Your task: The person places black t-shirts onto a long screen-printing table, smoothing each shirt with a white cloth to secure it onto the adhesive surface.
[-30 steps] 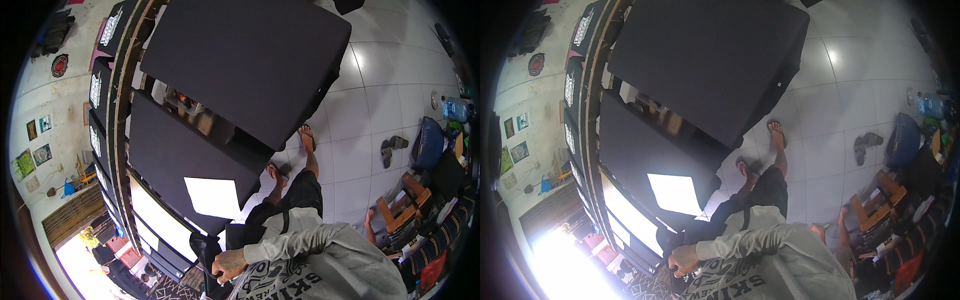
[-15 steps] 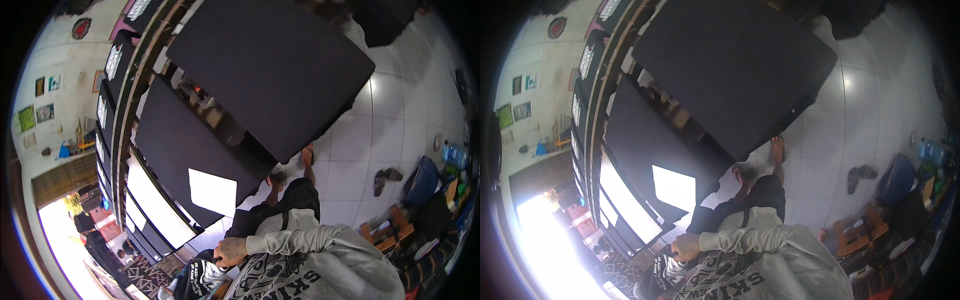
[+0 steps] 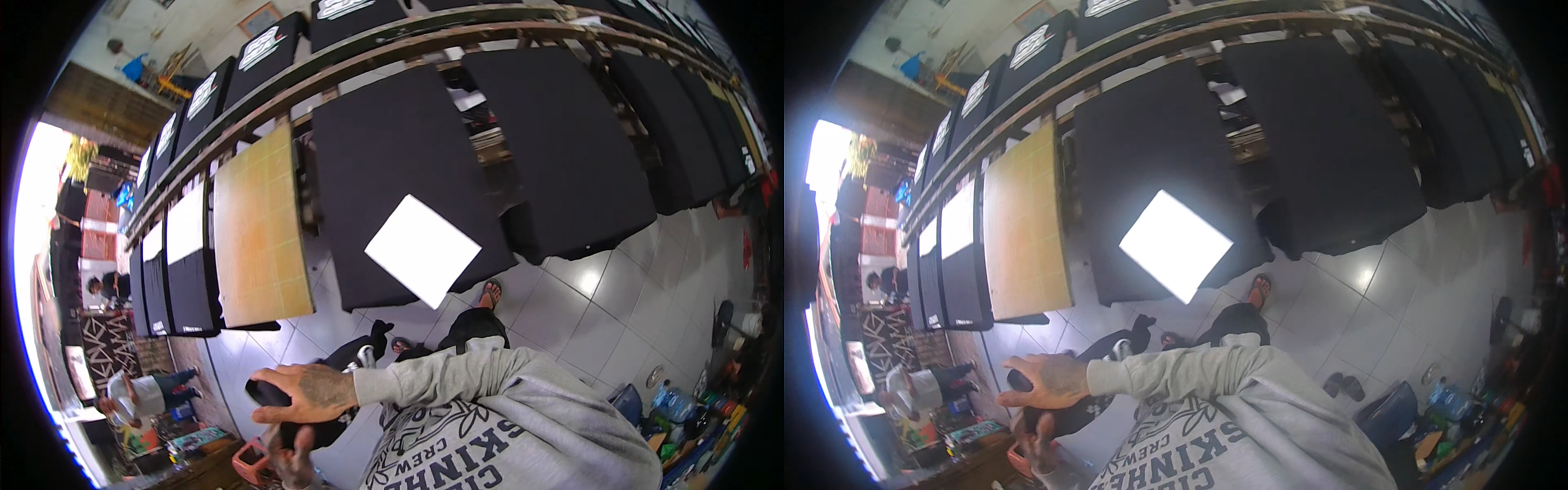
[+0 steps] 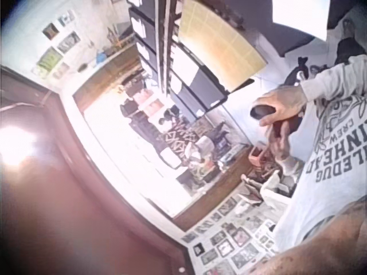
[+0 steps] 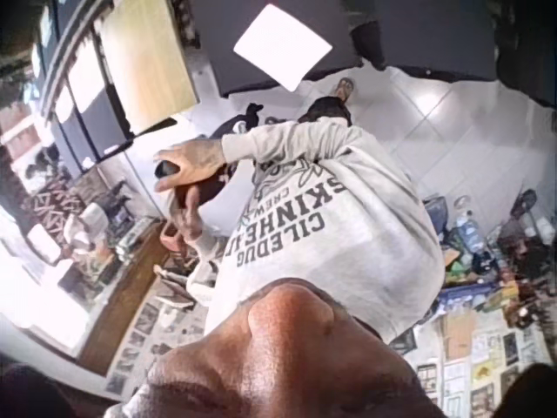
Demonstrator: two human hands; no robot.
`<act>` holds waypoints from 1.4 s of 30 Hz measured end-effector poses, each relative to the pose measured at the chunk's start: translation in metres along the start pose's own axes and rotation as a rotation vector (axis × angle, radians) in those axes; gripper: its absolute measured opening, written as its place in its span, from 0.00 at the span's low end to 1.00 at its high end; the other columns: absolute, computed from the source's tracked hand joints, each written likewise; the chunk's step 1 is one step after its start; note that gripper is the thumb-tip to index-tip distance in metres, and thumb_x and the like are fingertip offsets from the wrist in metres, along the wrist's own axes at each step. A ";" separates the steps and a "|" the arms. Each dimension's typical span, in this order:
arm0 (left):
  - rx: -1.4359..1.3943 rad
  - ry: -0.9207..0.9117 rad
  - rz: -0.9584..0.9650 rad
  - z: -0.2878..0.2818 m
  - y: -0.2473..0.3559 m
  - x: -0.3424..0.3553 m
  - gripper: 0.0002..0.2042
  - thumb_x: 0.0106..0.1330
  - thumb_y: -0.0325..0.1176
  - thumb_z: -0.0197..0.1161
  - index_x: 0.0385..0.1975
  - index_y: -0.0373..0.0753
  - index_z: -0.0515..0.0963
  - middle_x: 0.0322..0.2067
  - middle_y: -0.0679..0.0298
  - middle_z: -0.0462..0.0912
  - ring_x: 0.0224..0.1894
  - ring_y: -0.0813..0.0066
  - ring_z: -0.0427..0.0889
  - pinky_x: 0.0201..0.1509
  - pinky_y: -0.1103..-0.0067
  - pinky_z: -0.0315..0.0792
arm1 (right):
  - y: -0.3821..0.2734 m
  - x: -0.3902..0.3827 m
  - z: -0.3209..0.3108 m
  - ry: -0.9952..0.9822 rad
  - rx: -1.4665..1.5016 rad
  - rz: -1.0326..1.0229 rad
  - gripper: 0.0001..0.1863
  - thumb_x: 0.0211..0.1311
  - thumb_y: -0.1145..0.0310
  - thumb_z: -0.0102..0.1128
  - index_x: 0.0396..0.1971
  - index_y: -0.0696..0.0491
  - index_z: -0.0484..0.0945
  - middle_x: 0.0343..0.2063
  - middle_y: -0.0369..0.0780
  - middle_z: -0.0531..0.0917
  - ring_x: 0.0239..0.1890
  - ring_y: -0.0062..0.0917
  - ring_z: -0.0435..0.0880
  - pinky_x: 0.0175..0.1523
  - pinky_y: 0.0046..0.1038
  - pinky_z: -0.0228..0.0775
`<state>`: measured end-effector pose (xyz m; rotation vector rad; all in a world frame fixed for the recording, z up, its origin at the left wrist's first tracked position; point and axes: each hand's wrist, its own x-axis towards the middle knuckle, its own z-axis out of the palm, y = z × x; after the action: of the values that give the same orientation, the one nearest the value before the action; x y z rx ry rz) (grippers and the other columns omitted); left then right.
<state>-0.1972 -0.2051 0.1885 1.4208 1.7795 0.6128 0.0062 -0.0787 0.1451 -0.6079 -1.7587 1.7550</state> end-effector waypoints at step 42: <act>0.362 -0.159 0.748 -0.327 -0.157 0.246 0.10 0.44 0.28 0.66 0.29 0.37 0.82 0.27 0.61 0.72 0.40 0.60 0.78 0.53 0.63 0.76 | -0.075 0.223 0.144 0.354 -1.128 0.287 0.14 0.41 0.75 0.72 0.33 0.50 0.87 0.21 0.32 0.78 0.24 0.27 0.78 0.26 0.29 0.66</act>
<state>-0.5736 0.0194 0.1975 2.3446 1.2371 0.5324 -0.2487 -0.0360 0.2416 -1.5558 -2.3448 0.5544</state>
